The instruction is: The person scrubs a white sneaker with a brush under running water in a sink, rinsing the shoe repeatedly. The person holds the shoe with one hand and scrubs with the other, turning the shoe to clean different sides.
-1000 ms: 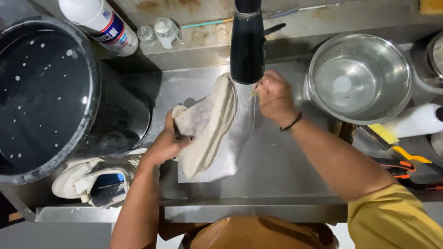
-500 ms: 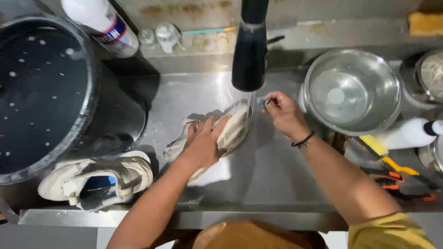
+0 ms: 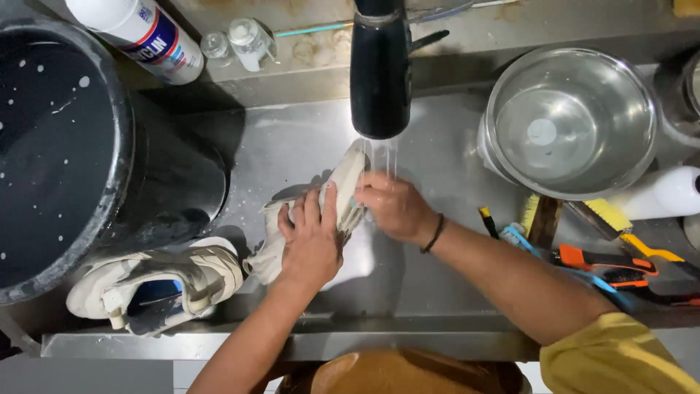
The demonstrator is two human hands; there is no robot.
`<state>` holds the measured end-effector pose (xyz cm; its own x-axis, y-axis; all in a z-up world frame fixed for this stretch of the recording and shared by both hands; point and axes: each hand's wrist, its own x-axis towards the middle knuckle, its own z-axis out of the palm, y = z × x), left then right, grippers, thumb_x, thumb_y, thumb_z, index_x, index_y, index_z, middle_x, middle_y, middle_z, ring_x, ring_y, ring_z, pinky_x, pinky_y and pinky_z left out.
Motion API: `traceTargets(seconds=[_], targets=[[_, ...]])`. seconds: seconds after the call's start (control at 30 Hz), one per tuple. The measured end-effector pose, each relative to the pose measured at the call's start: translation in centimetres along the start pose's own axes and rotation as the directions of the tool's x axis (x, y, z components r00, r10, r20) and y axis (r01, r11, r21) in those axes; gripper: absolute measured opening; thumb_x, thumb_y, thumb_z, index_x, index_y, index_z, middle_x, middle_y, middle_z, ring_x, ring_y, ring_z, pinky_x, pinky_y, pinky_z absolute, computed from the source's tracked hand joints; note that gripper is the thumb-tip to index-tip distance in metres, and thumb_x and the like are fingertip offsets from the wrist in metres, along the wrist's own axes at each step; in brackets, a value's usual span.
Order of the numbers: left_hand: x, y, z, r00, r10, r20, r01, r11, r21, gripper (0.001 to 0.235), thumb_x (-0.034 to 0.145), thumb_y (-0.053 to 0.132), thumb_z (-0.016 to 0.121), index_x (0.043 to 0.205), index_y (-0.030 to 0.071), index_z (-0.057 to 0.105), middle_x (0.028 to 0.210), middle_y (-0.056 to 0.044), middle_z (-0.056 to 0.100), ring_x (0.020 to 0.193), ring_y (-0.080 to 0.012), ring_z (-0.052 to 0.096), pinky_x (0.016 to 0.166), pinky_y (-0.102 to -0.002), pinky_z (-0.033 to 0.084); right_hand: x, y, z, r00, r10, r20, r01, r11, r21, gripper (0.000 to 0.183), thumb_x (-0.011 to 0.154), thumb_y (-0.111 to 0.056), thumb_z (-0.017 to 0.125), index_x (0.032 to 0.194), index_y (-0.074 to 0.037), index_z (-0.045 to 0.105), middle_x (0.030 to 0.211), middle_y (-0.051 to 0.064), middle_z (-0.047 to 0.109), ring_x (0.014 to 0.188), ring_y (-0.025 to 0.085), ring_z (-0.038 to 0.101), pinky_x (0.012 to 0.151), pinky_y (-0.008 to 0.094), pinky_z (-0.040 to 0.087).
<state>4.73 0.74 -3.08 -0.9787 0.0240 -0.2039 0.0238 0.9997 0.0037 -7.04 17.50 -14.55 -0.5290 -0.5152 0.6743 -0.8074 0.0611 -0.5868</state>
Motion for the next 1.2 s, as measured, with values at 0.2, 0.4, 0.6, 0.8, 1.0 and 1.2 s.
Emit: traceTargets(seconds=[0.2,0.4,0.6,0.8,1.0,1.2], targets=[[0.0,0.6,0.2,0.993,0.027,-0.115,-0.021,0.998,0.055,0.09,0.091,0.037,0.063,0.161,0.004,0.018,0.152,-0.026,0.028,0.141,-0.042,0.026,0.11,-0.065,0.013,2.4,6.9,-4.0,0.942,0.254,-0.217,-0.298,0.933,-0.201,0.023,0.104,-0.004,0.048,0.092,-0.008,0.068,0.091,0.004,0.067,0.088,0.031,0.067,0.079,0.04,0.055],[0.2,0.5,0.9,0.993,0.021,-0.115,-0.015,0.998,0.056,0.084,0.093,0.041,0.06,0.16,0.007,0.022,0.151,-0.025,0.03,0.142,-0.0415,0.027,0.11,-0.066,0.012,3.4,3.1,-1.5,0.962,-0.272,-0.01,0.267,0.95,-0.16,0.029,0.104,-0.003,0.047,0.102,-0.006,0.075,0.107,0.006,0.073,0.102,0.031,0.069,0.089,0.05,0.054],[0.5,0.3,-0.1,0.997,0.019,-0.072,-0.018,1.0,0.02,0.085,0.09,0.041,0.064,0.158,0.008,0.025,0.152,-0.026,0.027,0.142,-0.0428,0.025,0.11,-0.067,0.013,9.4,-2.5,-2.9,0.978,0.111,0.175,-0.13,0.986,0.103,0.031,0.106,-0.004,0.045,0.086,-0.003,0.069,0.09,0.007,0.073,0.089,0.033,0.071,0.082,0.047,0.059],[0.5,0.0,0.2,0.992,0.033,-0.124,-0.027,0.998,0.055,0.091,0.087,0.039,0.065,0.16,0.008,0.022,0.152,-0.025,0.029,0.142,-0.0412,0.027,0.11,-0.066,0.016,11.0,2.9,-2.6,0.967,0.1,0.234,-0.118,0.991,0.066,0.023,0.103,-0.006,0.047,0.094,-0.005,0.068,0.098,0.009,0.071,0.096,0.033,0.068,0.091,0.045,0.053],[1.0,0.6,0.0,0.978,0.054,-0.2,0.005,0.959,0.283,0.117,0.055,0.04,0.079,0.158,0.016,0.029,0.152,-0.018,0.037,0.137,-0.035,0.038,0.11,-0.063,0.031,9.3,6.6,-4.8,0.948,0.081,0.307,-0.092,0.996,0.02,0.018,0.099,-0.009,0.049,0.103,-0.008,0.066,0.107,0.011,0.069,0.106,0.033,0.064,0.102,0.043,0.046],[0.7,0.7,-0.2,0.971,0.058,-0.233,0.002,0.968,0.249,0.108,0.059,0.035,0.073,0.156,0.014,0.031,0.15,-0.019,0.039,0.136,-0.0359,0.04,0.11,-0.063,0.03,5.3,4.1,-2.5,0.928,0.056,0.369,-0.049,0.998,-0.026,0.022,0.095,-0.012,0.051,0.112,-0.01,0.065,0.117,0.013,0.066,0.115,0.033,0.06,0.113,0.04,0.038]])
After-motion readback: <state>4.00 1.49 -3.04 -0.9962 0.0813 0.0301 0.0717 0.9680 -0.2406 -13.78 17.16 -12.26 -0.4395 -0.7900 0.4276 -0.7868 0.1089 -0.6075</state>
